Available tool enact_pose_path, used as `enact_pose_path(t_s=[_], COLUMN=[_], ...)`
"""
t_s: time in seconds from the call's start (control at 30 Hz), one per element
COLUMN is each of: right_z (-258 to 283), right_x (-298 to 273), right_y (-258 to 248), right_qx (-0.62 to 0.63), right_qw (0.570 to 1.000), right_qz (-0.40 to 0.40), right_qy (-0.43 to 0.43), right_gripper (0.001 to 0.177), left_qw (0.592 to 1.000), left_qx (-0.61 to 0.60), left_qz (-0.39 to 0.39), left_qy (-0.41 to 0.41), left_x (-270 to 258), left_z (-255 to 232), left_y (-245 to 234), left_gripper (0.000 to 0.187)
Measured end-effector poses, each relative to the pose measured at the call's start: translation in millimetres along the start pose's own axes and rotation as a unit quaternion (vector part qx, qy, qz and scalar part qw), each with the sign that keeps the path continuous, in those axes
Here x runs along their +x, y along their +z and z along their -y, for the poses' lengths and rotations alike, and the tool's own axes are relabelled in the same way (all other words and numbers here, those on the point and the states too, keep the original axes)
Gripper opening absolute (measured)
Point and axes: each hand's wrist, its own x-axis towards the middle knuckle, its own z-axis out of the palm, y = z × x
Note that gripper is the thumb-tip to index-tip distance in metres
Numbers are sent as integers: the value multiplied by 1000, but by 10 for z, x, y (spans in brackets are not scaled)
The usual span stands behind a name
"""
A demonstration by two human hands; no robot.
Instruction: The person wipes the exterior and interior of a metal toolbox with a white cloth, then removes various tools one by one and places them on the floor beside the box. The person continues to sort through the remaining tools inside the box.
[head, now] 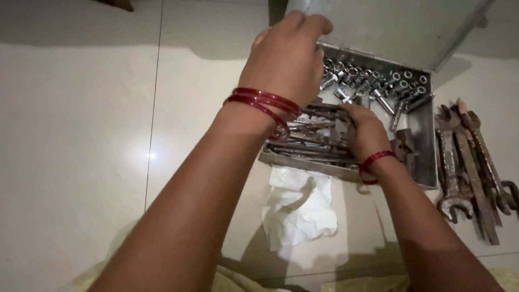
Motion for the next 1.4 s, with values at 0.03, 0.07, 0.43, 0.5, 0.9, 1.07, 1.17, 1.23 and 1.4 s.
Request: enact_pose_path(t_s=[0.03,0.07,0.43,0.5,0.9,1.07,1.17,1.23,1.4], right_z=[-30,-61,-192,-221,-190,199,393,474,558], right_x=[46,78,224,253,206,261,211,204,214], right_y=[12,16,215,247,119,-16,-88,-155,-299], right_qx=[-14,-29,-173,-200,-123,-98,-113,-114,-112], right_qw=[1000,999,984,978,992,994,987,980,971], right_qz=[10,21,43,50,-25,-26,-53,-79,-130], right_qy=[5,12,-10,-4,-20,-37,-106,-140,-167], right_gripper=[47,46,48,41,24,29,31,27,16], left_qw=[1000,1000,999,998,977,989,980,943,894], left_qx=[-1,4,25,23,70,135,182,258,235], left_qz=[2,10,40,57,180,61,73,196,303], left_qy=[3,-9,-8,-13,-85,-19,-17,-79,-232], left_x=[-1,4,-58,-59,-145,-151,-171,-173,-221], left_z=[7,6,5,6,-85,-117,-163,-178,-239], left_y=[10,29,145,140,218,283,303,290,234], left_gripper=[30,30,30,29,38,54,45,33,24])
